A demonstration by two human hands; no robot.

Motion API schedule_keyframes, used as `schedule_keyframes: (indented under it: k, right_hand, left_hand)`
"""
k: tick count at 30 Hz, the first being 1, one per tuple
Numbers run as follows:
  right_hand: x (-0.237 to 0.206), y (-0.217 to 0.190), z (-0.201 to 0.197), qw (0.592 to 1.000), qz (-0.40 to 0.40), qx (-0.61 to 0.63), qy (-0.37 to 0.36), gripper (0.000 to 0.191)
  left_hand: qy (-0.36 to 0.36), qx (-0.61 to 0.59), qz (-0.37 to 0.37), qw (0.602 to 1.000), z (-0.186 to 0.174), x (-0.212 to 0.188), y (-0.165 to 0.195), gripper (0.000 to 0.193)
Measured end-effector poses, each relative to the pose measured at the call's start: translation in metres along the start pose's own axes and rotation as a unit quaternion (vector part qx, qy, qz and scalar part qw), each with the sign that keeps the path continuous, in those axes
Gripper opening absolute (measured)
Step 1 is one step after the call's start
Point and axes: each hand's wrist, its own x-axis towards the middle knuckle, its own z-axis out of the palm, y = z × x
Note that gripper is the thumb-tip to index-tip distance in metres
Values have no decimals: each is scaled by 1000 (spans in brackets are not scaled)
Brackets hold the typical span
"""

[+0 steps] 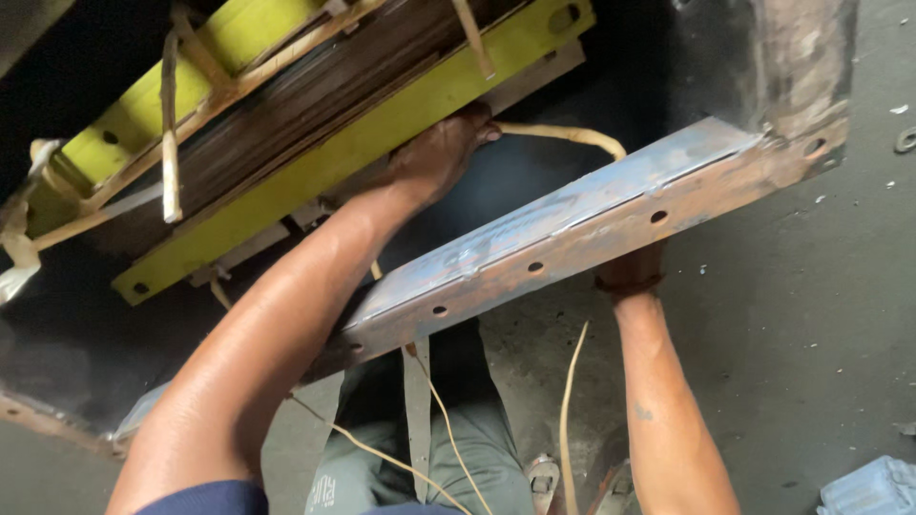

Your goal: The person threads long thin bamboo strips through holes and slots in a rectangular metal frame lying on the workshop floor, pulling each strip through by hand and working around the frame to feed strips through successive openings. At one point a second person briefly assists by holding the frame.

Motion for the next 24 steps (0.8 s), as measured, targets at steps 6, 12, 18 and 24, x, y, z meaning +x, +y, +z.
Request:
schedule_keyframes:
  k: [6,12,18,24]
  right_hand:
    - [4,12,8,1000,-25,1,-12,45]
    - [7,20,13,998,-43,-33,-15,44]
    - [8,6,22,997,-55,-60,-9,43]
    - [-14,-13,48,994,-55,-91,-12,42]
  left_hand:
    - [-16,-20,-82,996,12,4,11,34]
    - [-146,-32,-48,988,-1,21,24,38]
    - [-142,-6,-152,978,3,28,40,39]
    - [9,-9,-17,1000,19,36,26,32]
